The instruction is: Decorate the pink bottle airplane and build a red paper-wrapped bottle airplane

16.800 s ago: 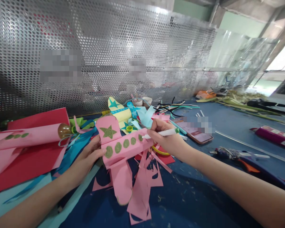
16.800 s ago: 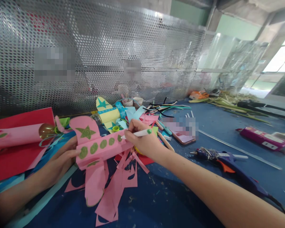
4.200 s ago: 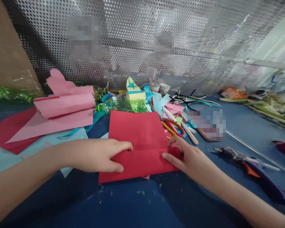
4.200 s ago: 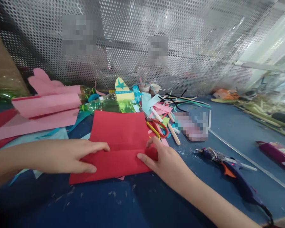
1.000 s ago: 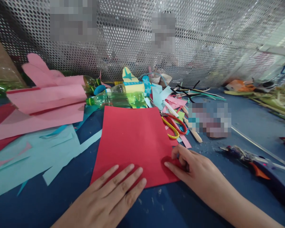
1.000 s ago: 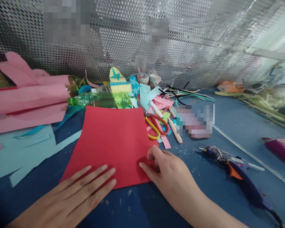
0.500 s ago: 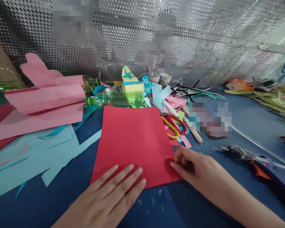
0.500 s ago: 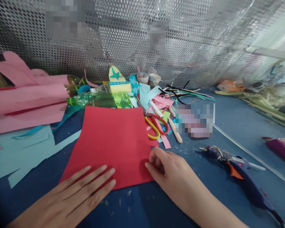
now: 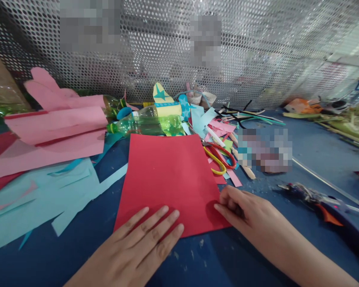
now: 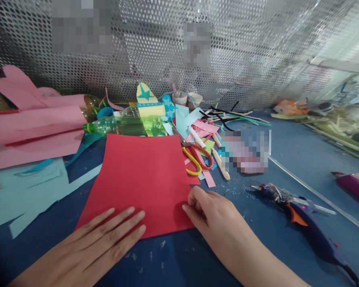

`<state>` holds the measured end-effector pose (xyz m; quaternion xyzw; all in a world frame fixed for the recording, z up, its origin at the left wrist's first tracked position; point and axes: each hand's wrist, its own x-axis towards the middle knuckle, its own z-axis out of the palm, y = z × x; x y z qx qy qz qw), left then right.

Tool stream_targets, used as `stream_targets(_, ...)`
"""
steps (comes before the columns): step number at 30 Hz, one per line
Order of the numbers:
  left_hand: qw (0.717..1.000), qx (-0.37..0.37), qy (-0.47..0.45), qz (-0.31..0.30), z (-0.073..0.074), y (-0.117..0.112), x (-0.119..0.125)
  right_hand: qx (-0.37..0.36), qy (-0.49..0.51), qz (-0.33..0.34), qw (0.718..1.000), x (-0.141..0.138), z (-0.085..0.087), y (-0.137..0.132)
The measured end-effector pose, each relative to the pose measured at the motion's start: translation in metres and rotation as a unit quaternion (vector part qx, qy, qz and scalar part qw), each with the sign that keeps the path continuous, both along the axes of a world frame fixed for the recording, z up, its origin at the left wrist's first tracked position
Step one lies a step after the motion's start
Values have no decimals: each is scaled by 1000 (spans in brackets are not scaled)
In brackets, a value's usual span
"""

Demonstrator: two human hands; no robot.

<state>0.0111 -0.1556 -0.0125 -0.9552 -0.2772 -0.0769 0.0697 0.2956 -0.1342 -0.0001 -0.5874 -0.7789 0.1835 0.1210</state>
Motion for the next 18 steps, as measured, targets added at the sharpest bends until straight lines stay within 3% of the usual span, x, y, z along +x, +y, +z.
stream_targets(5, 1000, 5, 11, 4, 7, 1, 2, 19, -3, 17, 1000, 1, -2, 0)
stream_targets(13, 997, -9, 69, -26, 31, 5, 3, 92, 12, 49, 994, 3, -7, 0)
stream_targets(18, 998, -38, 55, -12, 31, 0, 4, 118, 4, 59, 991, 1, -5, 1)
